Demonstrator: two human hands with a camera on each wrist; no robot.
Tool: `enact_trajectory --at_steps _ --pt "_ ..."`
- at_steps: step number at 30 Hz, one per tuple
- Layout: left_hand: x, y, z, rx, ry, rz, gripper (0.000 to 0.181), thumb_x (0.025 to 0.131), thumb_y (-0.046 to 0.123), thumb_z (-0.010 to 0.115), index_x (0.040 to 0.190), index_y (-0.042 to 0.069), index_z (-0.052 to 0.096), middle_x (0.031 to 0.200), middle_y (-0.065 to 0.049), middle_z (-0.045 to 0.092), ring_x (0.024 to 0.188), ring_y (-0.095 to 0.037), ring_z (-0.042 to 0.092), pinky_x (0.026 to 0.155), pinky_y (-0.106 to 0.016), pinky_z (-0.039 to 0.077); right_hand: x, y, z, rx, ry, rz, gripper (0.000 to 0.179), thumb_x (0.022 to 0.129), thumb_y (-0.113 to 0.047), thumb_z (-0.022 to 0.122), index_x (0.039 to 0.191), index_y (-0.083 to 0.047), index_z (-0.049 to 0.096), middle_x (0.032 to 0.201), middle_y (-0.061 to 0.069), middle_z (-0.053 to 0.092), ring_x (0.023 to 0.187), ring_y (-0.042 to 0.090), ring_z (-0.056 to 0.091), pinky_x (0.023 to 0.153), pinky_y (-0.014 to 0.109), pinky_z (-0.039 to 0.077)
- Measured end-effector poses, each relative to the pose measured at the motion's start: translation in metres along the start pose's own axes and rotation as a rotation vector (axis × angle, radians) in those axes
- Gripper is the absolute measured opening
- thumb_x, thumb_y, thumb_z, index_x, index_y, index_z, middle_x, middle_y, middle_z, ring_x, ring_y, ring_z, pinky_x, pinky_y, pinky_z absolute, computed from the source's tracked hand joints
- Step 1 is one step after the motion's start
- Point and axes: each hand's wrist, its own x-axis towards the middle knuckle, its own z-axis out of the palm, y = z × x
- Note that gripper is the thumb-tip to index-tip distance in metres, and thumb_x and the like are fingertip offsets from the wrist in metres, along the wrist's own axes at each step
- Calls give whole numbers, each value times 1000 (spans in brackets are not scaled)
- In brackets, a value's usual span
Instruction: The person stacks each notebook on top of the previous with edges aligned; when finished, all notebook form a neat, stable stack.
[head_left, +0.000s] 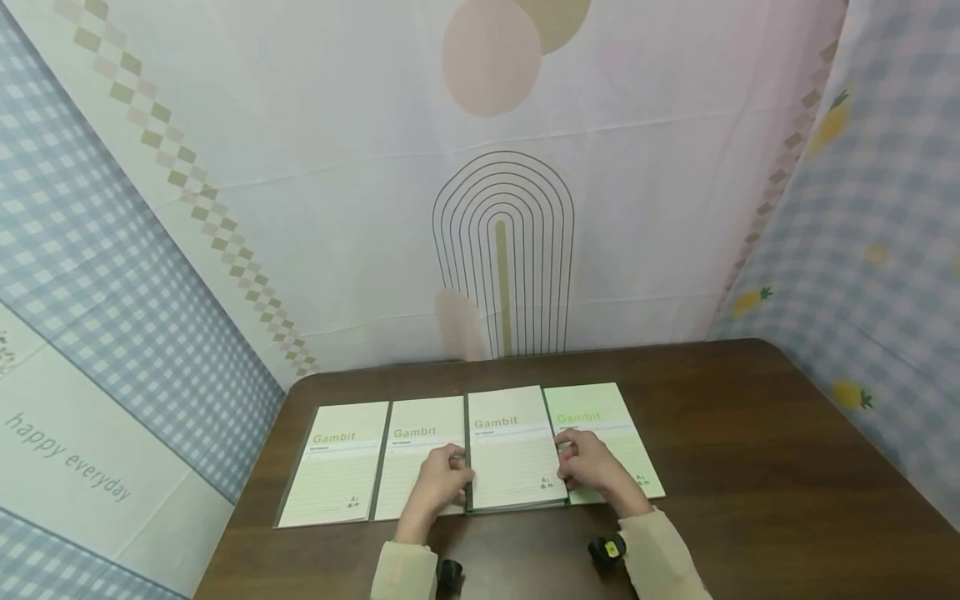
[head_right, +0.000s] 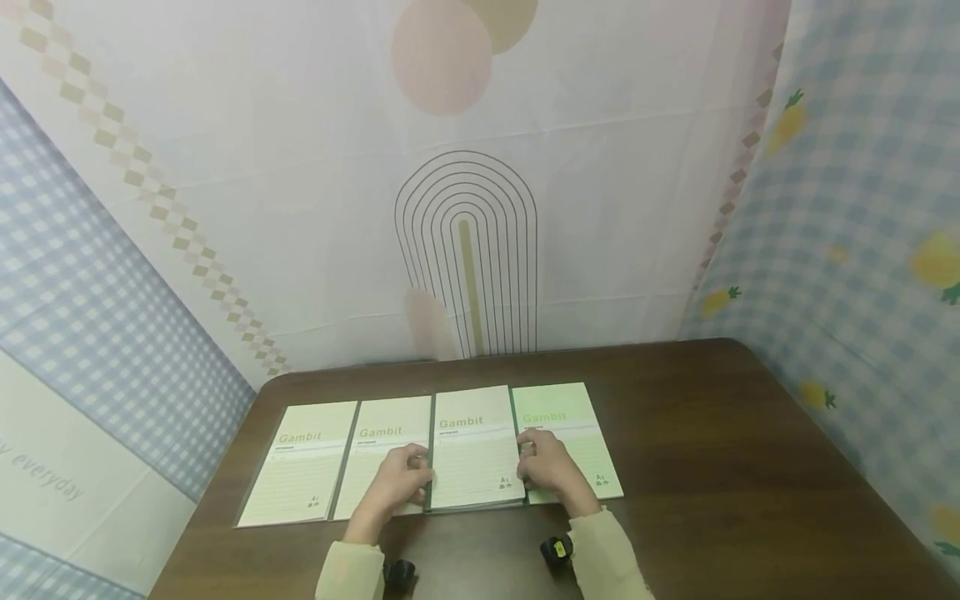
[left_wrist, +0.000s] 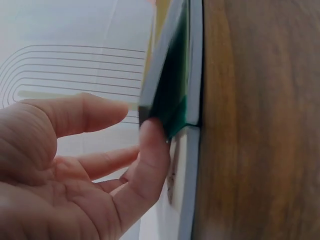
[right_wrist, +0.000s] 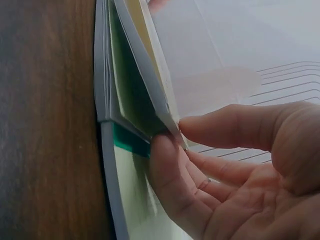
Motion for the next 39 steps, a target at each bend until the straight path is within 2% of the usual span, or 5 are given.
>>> enact_trajectory --at_steps 8,17,21,31,39 --pt "-2 4 -2 13 12 -20 42 89 5 58 124 -19 55 93 -17 65 78 -23 65 59 -31 59 1 1 0 -110 24 -54 47 71 12 69 117 9 63 73 6 60 62 19 54 54 30 44" --pt "-1 6 -2 29 22 -12 47 89 7 58 130 -16 54 108 -24 65 83 -26 67 60 -33 59 3 2 2 -215 53 -87 43 69 10 70 112 7 67 63 2 58 55 16 50 51 28 38" --pt "0 6 -1 56 39 -16 46 89 7 58 131 -14 55 108 -23 65 81 -25 66 60 -33 58 2 3 3 -243 49 -93 43 67 10 69 110 8 68 62 2 57 54 15 49 50 26 36" --pt "1 7 0 109 58 0 45 90 7 58 130 -12 56 99 -16 65 57 -17 59 51 -27 48 3 3 2 -249 31 -110 38 71 9 69 109 9 68 65 3 58 56 15 51 52 28 39" --pt "0 7 0 125 61 21 44 90 8 58 130 -12 56 97 -15 66 63 -19 61 54 -30 50 2 1 -4 -194 4 -105 27 81 0 72 107 5 67 71 4 59 60 17 51 55 31 42"
